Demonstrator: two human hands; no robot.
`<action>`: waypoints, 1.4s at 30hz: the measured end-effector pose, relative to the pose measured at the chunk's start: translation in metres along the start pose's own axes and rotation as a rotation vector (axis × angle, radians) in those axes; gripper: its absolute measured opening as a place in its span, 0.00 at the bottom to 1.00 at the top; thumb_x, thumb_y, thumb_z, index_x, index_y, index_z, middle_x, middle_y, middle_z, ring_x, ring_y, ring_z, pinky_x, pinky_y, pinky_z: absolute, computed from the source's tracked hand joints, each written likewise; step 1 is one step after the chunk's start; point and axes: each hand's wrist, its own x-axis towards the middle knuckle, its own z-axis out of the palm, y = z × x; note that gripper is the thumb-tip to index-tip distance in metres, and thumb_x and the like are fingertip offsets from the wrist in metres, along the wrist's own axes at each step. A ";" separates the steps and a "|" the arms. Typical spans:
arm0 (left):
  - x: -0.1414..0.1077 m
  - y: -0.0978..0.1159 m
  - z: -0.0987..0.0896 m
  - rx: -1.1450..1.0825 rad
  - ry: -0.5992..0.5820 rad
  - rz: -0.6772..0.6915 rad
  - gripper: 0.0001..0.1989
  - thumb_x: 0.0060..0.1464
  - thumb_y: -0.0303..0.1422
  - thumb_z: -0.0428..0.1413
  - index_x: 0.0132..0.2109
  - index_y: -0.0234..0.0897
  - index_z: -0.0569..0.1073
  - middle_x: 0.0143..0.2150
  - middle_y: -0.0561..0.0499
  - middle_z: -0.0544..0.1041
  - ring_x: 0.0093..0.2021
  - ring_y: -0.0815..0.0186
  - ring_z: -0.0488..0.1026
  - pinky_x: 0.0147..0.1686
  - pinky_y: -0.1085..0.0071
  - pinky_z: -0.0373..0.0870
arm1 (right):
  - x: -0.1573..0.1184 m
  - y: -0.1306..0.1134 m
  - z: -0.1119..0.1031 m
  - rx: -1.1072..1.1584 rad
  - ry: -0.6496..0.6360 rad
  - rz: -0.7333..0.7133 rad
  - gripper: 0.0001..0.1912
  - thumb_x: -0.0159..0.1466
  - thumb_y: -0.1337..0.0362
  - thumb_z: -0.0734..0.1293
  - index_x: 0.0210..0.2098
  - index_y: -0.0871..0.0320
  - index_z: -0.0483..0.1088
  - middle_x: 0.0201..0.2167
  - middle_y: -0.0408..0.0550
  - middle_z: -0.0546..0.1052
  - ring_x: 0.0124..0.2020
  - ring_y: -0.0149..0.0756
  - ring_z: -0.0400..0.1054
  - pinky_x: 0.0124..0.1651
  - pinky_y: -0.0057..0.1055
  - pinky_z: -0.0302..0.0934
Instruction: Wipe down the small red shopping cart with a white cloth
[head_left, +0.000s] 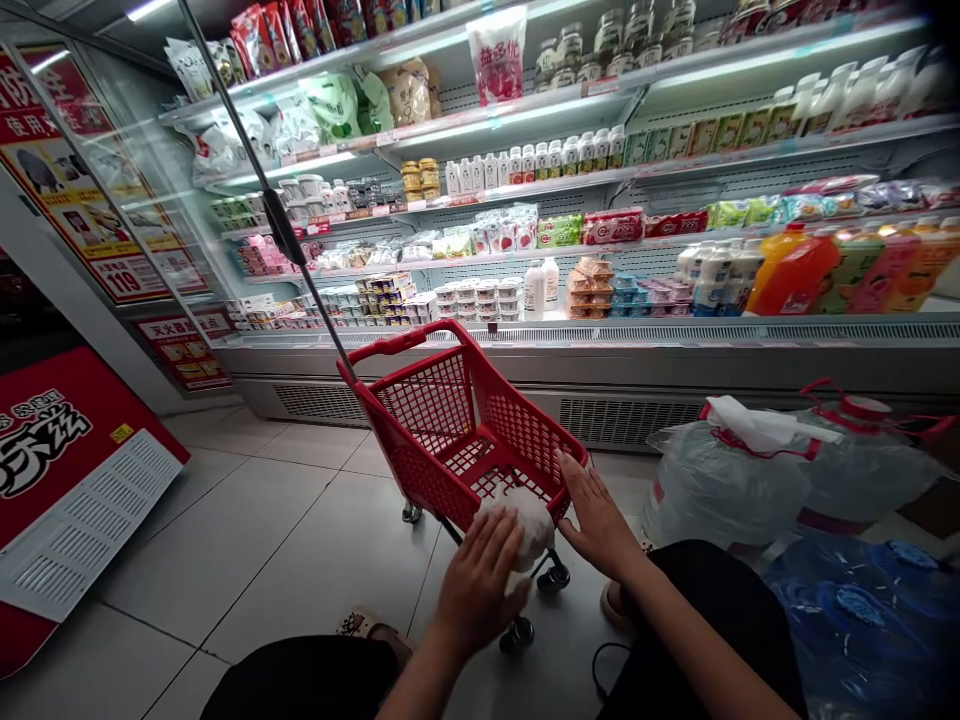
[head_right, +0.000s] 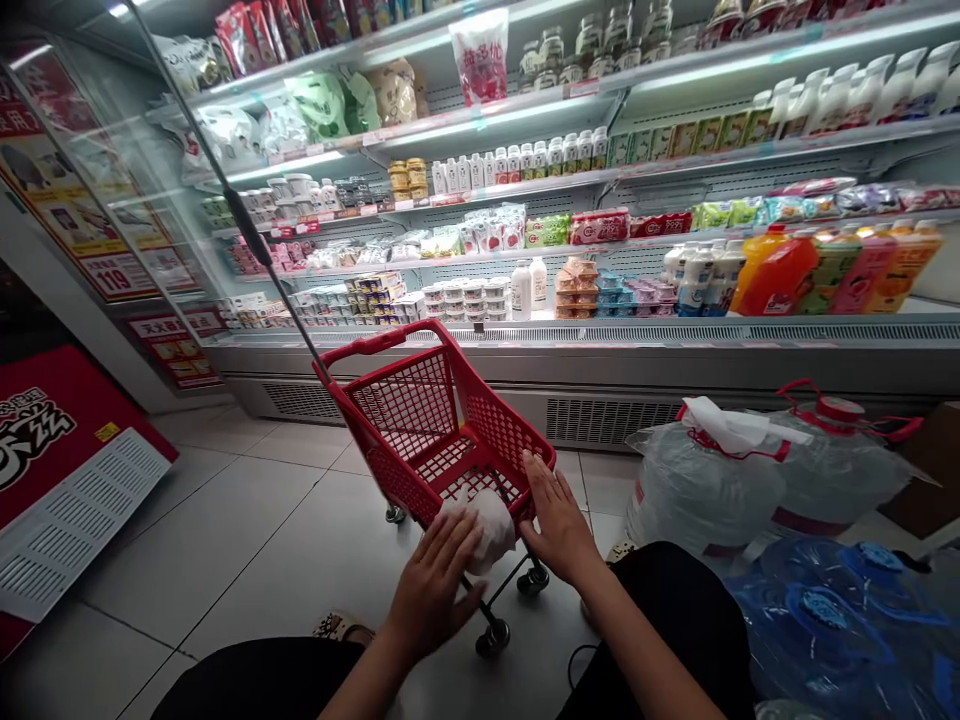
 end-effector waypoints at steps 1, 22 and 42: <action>0.004 0.012 0.004 0.008 0.002 -0.024 0.27 0.68 0.41 0.54 0.69 0.34 0.67 0.74 0.42 0.63 0.76 0.51 0.54 0.74 0.46 0.55 | 0.000 0.000 0.001 -0.005 -0.002 0.002 0.51 0.65 0.68 0.60 0.78 0.55 0.24 0.78 0.50 0.50 0.77 0.43 0.44 0.76 0.52 0.43; 0.006 0.056 0.009 0.112 -0.156 -0.294 0.44 0.57 0.14 0.48 0.77 0.41 0.49 0.76 0.47 0.58 0.75 0.55 0.58 0.55 0.59 0.80 | -0.007 0.002 0.002 -0.027 0.007 -0.023 0.48 0.68 0.64 0.59 0.78 0.52 0.25 0.77 0.50 0.52 0.76 0.45 0.47 0.75 0.56 0.41; 0.026 -0.062 0.004 -0.008 -0.054 -0.093 0.22 0.71 0.32 0.52 0.69 0.40 0.66 0.70 0.44 0.70 0.71 0.59 0.65 0.64 0.58 0.70 | -0.007 0.026 -0.008 -0.079 -0.010 0.006 0.42 0.72 0.61 0.58 0.78 0.48 0.32 0.76 0.48 0.56 0.76 0.43 0.48 0.76 0.57 0.36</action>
